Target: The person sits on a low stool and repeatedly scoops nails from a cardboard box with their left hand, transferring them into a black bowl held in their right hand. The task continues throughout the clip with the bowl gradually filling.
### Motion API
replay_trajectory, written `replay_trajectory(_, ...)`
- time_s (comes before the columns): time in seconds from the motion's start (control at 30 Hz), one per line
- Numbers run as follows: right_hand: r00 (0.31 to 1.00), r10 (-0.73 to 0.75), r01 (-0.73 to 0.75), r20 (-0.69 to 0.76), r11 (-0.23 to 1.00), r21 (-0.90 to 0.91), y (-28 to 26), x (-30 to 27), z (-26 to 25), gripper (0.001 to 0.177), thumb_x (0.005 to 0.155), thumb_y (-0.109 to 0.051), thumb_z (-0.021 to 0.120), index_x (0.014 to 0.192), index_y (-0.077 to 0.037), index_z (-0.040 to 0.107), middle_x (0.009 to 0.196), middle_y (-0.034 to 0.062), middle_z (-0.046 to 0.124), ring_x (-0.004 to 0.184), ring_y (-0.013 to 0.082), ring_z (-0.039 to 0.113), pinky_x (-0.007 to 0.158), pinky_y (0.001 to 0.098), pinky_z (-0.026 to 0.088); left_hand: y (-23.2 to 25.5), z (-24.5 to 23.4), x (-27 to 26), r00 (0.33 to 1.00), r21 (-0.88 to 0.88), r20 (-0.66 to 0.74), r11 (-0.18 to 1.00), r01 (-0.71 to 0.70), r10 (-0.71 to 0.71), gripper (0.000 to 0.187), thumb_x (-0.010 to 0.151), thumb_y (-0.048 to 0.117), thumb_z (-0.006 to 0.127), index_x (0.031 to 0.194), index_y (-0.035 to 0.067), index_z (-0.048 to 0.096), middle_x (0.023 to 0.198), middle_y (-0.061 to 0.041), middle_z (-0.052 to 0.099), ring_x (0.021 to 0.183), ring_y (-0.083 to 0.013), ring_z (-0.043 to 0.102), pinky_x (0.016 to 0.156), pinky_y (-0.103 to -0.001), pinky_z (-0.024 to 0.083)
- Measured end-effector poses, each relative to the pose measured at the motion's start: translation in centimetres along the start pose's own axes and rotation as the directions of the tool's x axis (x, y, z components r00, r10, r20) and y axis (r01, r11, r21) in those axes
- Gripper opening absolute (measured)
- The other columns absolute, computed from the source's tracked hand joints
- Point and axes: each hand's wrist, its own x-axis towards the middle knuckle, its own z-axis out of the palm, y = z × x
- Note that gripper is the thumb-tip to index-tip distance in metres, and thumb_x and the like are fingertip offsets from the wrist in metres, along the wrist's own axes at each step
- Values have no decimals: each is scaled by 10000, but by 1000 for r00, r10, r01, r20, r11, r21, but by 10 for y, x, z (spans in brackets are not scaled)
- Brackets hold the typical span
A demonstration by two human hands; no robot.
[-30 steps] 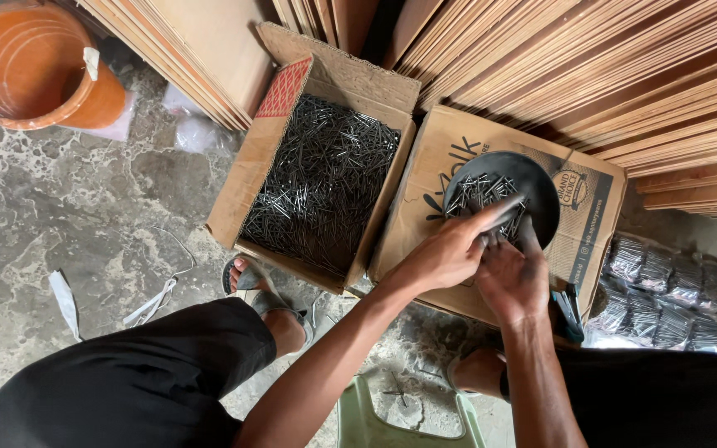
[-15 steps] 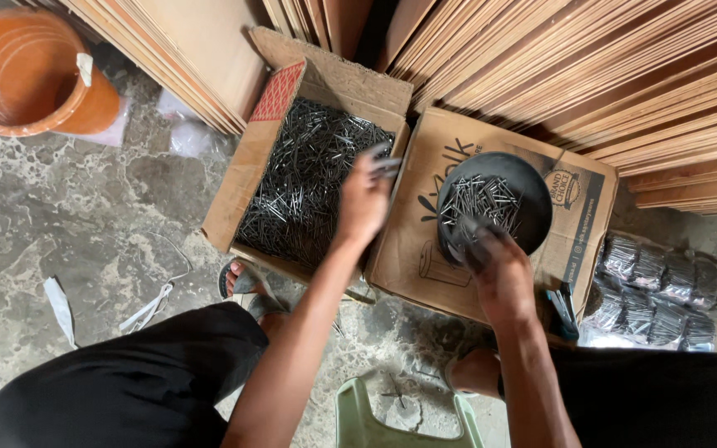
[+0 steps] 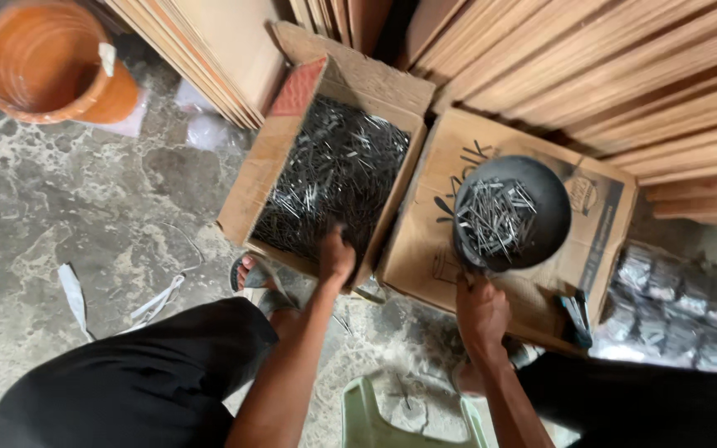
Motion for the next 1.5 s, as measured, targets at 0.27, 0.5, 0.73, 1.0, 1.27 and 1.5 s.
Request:
replay_trajectory(0.27,960,-276,278,-38,952,124,-19,-8,-6,167,844,-237,537,813,-83,594,691,144,642,577,325,592,521,421,441,-16,11,-7,992,67,107,995,-68,61,396,681,-113,349,998,-12,564,939,-227,579,912,-372,554,844,-420,438)
replay_trajectory(0.5,976,-90,143,-200,953,266,-67,-14,-85,83,874,-84,559,872,-2,568,645,98,627,367,166,532,262,296,444,-25,6,5,996,259,84,964,-57,36,298,693,-96,415,944,3,541,931,-238,549,915,-394,507,830,-483,417)
replay_trajectory(0.73,991,-48,-20,125,869,495,-80,-6,-95,224,848,-258,610,899,-40,603,624,58,655,473,154,611,488,275,474,-20,-15,25,991,491,132,869,-55,-12,560,786,-90,450,1327,23,364,1356,-262,320,1220,-399,361,1010,-458,344)
replay_trajectory(1.0,874,-232,62,428,924,376,-97,-8,-67,271,782,-330,610,977,-147,653,842,20,743,646,106,714,579,243,545,-62,-2,62,945,684,136,661,-307,298,492,847,1,407,1330,101,404,1288,-301,357,1076,-419,429,787,-457,446)
replay_trajectory(1.27,861,-202,41,467,942,332,-91,0,-64,288,812,-349,568,1014,-150,622,863,59,728,583,145,701,515,297,573,-64,4,56,958,454,159,843,-287,240,348,848,-15,289,1143,22,471,995,-214,512,870,-349,519,661,-445,454)
replay_trajectory(1.5,878,-148,-1,455,950,313,-98,-3,-83,256,822,-351,539,965,-170,650,779,35,716,665,145,658,603,279,453,-56,2,55,998,365,3,930,-56,58,235,822,-86,422,747,0,628,671,-148,634,632,-259,651,505,-377,539)
